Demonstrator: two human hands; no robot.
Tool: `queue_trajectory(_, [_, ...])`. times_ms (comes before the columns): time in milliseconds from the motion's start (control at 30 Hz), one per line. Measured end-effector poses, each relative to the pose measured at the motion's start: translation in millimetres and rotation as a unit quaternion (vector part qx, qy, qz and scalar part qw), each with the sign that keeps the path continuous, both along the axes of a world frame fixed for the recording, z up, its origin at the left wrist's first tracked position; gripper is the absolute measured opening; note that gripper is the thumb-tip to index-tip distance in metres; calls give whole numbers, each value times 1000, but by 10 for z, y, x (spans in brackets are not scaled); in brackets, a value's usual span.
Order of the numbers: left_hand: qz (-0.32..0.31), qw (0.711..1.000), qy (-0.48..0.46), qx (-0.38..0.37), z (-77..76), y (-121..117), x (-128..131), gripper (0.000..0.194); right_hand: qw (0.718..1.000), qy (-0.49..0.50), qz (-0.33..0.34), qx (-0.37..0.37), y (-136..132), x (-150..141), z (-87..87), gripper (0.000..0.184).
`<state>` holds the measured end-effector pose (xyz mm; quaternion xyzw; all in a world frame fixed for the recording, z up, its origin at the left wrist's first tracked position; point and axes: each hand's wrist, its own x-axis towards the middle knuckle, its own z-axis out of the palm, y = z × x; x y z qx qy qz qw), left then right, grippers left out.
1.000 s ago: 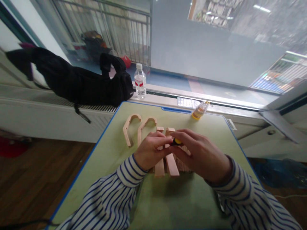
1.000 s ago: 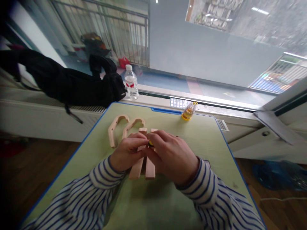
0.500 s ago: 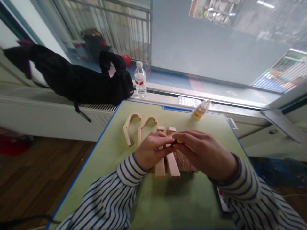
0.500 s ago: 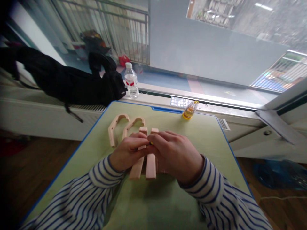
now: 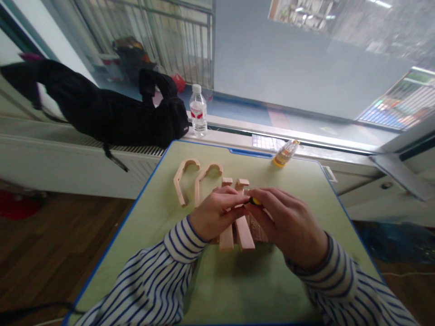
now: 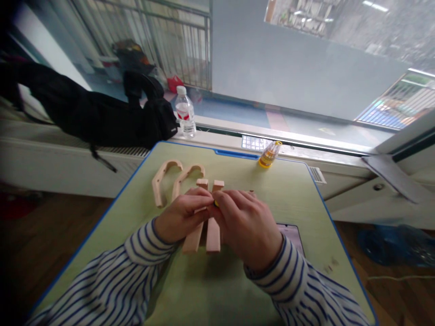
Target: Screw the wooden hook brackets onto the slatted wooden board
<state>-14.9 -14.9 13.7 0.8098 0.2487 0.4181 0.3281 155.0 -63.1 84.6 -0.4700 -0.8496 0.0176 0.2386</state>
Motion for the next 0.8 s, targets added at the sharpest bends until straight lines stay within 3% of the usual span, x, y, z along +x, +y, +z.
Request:
queue_trajectory(267, [78, 996, 1, 35, 12, -28, -17, 25, 1000, -11, 10, -27, 4, -12, 15, 19])
queue_trajectory(500, [67, 997, -5, 43, 14, -24, -28, 18, 993, -31, 76, -89, 51, 53, 164, 28])
queue_trajectory(800, [29, 999, 10, 31, 46, -13, -55, 15, 995, -25, 89, -41, 78, 43, 132, 21])
